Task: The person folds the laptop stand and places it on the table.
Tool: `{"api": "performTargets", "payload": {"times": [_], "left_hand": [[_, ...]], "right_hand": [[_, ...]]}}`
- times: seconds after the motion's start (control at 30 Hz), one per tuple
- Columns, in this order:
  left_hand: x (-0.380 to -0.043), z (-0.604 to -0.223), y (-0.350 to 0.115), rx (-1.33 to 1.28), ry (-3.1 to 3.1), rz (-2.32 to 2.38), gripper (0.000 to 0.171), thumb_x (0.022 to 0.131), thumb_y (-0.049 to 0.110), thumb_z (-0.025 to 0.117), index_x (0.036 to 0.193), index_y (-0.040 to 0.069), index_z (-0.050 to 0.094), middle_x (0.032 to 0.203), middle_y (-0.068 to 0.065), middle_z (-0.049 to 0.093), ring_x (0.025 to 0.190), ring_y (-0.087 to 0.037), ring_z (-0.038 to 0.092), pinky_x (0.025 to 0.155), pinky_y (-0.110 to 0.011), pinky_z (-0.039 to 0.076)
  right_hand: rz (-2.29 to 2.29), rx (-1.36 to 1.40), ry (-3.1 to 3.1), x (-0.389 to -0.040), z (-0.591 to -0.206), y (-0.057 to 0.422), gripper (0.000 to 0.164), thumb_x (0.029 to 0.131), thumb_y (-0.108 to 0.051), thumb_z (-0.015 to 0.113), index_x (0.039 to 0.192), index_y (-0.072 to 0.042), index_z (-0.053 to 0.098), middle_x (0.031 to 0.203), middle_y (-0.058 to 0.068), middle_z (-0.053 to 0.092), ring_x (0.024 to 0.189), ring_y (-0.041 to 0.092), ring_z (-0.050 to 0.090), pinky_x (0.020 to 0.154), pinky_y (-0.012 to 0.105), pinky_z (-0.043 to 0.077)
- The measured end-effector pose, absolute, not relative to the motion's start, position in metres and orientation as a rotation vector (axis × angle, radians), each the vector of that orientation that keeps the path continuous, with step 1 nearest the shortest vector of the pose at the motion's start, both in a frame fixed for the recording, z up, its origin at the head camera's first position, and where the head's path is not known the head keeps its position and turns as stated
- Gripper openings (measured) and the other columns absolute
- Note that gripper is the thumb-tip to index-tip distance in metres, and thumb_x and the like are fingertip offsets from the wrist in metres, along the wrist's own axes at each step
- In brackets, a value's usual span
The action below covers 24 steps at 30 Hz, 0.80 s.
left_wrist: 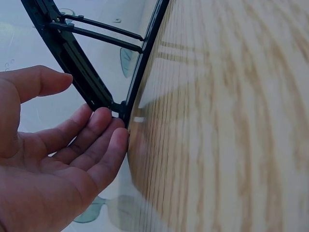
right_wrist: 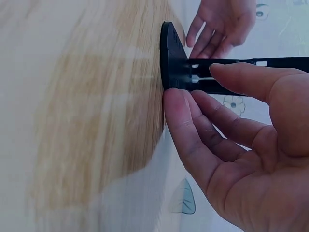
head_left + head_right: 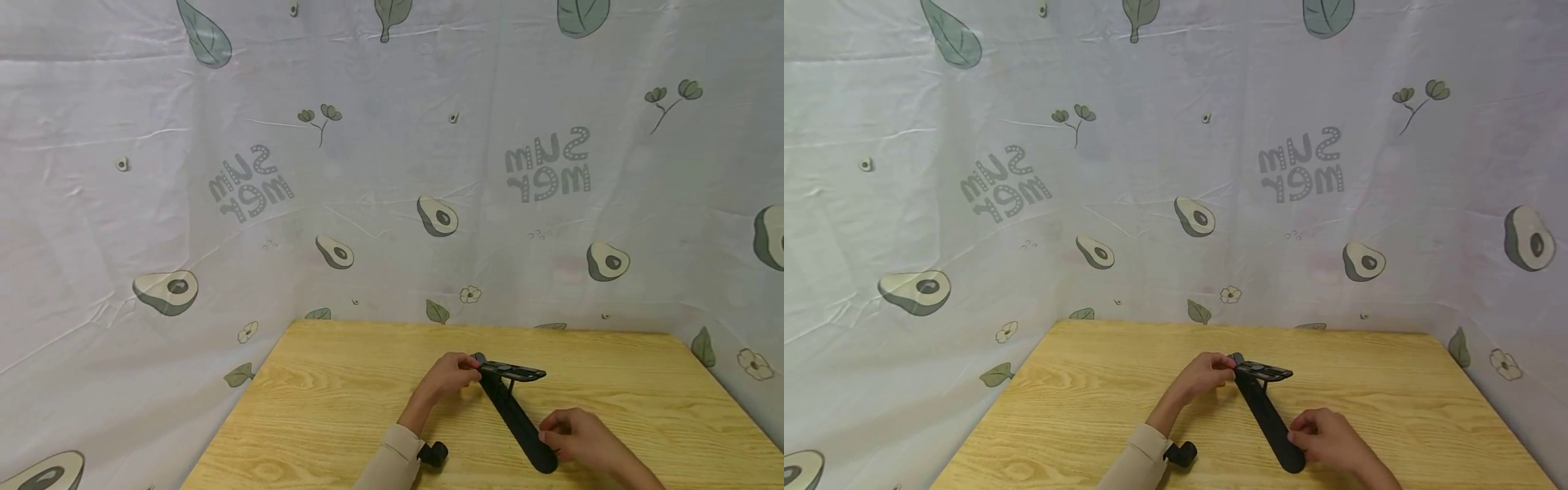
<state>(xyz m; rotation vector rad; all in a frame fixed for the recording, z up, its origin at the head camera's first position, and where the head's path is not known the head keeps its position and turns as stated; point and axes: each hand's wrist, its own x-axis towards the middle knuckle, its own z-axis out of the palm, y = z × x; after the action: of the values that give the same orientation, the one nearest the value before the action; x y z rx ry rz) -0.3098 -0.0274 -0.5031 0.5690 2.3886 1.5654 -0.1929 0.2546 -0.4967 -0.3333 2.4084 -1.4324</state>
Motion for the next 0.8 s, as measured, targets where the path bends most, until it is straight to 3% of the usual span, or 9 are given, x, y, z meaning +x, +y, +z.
{"api": "performTargets", "payload": {"times": [0.33,0.8], "left_hand": [[-0.314,-0.505,-0.023,0.582,2.386,1.549,0.027,0.101,0.019,0.075,0.123,0.005,0.073,0.11,-0.005,0.075,0.097,-0.023,0.072,0.082,-0.033,0.06],[-0.318,-0.505,-0.019,0.647,2.36,1.552,0.027,0.102,0.012,0.068,0.126,0.002,0.074,0.114,-0.008,0.076,0.096,-0.021,0.071,0.082,-0.035,0.061]], "right_hand": [[-1.44,-0.34,2.373,-0.191,-0.499,0.249,0.027,0.105,-0.012,0.065,0.115,0.012,0.071,0.098,0.008,0.077,0.087,0.025,0.076,0.073,0.039,0.066],[-1.413,-0.337,2.408,-0.187,-0.498,0.238,0.023,0.103,-0.012,0.067,0.111,0.009,0.073,0.095,0.007,0.076,0.083,0.024,0.074,0.069,0.037,0.064]]}}
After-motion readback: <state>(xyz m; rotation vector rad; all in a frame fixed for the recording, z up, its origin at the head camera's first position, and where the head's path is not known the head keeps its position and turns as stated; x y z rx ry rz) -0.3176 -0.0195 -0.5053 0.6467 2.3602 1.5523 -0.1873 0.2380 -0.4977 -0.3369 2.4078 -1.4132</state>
